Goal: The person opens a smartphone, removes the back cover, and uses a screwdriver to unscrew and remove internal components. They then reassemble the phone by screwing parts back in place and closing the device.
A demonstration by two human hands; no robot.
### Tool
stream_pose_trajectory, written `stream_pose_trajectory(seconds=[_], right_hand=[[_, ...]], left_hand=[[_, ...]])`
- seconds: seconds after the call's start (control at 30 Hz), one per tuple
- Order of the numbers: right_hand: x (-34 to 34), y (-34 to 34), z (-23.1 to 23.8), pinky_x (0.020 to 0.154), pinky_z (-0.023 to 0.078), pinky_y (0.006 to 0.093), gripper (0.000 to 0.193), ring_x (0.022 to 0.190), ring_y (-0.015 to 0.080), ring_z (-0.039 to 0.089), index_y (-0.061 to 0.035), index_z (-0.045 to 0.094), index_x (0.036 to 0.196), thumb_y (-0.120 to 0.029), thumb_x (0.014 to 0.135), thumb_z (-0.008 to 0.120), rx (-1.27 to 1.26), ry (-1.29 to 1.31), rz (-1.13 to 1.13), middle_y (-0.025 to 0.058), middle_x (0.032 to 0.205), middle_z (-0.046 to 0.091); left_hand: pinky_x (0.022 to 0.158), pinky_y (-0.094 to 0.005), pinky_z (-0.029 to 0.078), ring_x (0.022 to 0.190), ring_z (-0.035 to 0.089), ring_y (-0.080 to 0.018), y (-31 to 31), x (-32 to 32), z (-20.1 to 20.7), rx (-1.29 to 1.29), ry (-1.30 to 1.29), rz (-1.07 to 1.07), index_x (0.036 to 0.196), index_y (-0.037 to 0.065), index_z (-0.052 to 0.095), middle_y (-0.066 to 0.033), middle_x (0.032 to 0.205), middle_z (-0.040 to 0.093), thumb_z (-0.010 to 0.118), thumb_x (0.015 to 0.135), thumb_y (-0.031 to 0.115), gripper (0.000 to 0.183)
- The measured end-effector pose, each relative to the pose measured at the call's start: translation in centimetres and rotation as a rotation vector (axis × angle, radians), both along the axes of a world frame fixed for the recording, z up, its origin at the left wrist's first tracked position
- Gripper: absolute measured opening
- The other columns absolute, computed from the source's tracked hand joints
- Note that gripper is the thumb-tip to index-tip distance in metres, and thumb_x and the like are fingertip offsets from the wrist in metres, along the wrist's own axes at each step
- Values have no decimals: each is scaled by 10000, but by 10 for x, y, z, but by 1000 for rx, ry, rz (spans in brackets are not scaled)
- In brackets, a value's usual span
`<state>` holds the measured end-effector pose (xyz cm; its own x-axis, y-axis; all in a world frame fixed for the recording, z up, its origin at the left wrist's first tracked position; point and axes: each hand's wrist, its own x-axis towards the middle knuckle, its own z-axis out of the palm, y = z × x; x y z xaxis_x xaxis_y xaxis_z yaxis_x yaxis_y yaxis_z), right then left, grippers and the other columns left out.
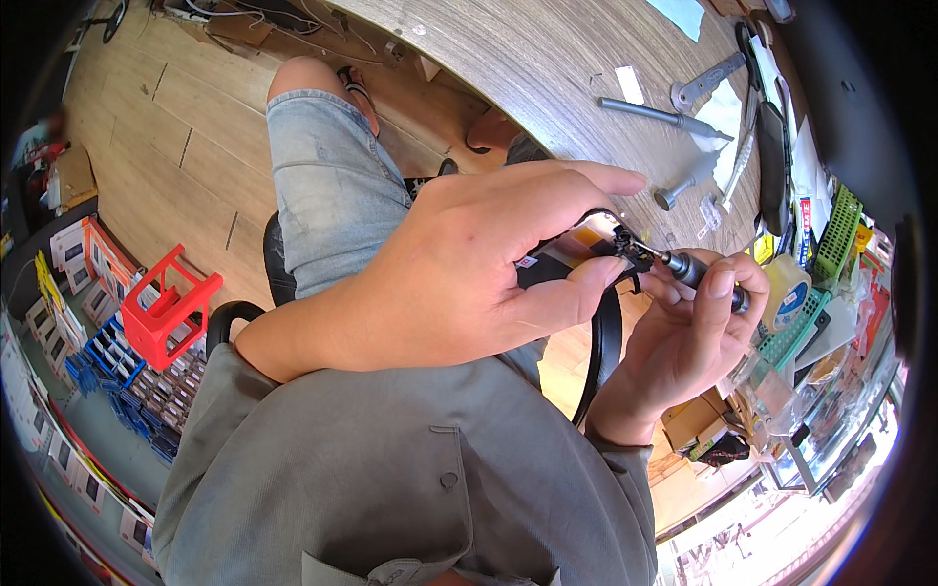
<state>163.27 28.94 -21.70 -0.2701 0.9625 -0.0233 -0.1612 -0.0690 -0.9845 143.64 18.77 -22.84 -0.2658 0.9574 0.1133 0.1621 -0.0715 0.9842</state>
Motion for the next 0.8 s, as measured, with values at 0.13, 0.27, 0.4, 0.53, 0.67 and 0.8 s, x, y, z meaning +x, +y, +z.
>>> stream_pose_trajectory(seconds=[0.13, 0.27, 0.4, 0.53, 0.67, 0.8], right_hand=[[0, -1, -2, 654, 716, 415, 308, 813, 285, 760, 24, 517, 1220, -126, 1080, 746, 50, 0, 26, 247, 977, 731], [0, -3, -5, 657, 710, 413, 308, 800, 293, 763, -1, 520, 1221, -114, 1068, 762, 95, -13, -12, 262, 984, 742], [-1, -5, -9, 683, 721, 372, 284, 798, 301, 789, 21, 520, 1216, -124, 1097, 733, 203, -31, -25, 269, 990, 747], [14, -3, -13, 801, 708, 477, 371, 859, 369, 806, -38, 491, 1263, -134, 1065, 791, 290, -129, 48, 290, 1008, 763], [12, -6, -15, 897, 701, 524, 405, 917, 404, 818, -41, 445, 1300, -149, 1085, 771, 383, -135, 71, 307, 1016, 764], [3, -3, -20, 891, 721, 505, 337, 926, 401, 827, -20, 438, 1297, -132, 1124, 704, 611, -145, 120, 310, 1021, 759]], left_hand=[[890, -317, 638, 1057, 816, -217, -1, 0, 0, 0, -4, 3, 1219, -59, 744, -223, 1410, 772, 814, 978, 36, 268], [883, -308, 640, 1070, 814, -209, 0, 0, -3, 18, 21, 4, 1230, -59, 741, -221, 1417, 770, 814, 983, 38, 276], [887, -304, 643, 1079, 814, -207, 0, 2, -1, -14, -10, 12, 1252, -56, 741, -213, 1424, 768, 820, 991, 48, 291], [891, -306, 645, 1076, 818, -208, 1, 2, -1, -6, 11, 25, 1268, -54, 741, -208, 1427, 768, 825, 1000, 60, 304], [890, -308, 644, 1067, 820, -203, 1, 4, -4, 24, -13, 44, 1256, -55, 741, -209, 1427, 768, 819, 1005, 58, 286], [859, -301, 646, 1036, 820, -187, 2, 5, -6, 40, 0, 54, 1241, -53, 742, -202, 1424, 771, 817, 1011, 64, 269]])
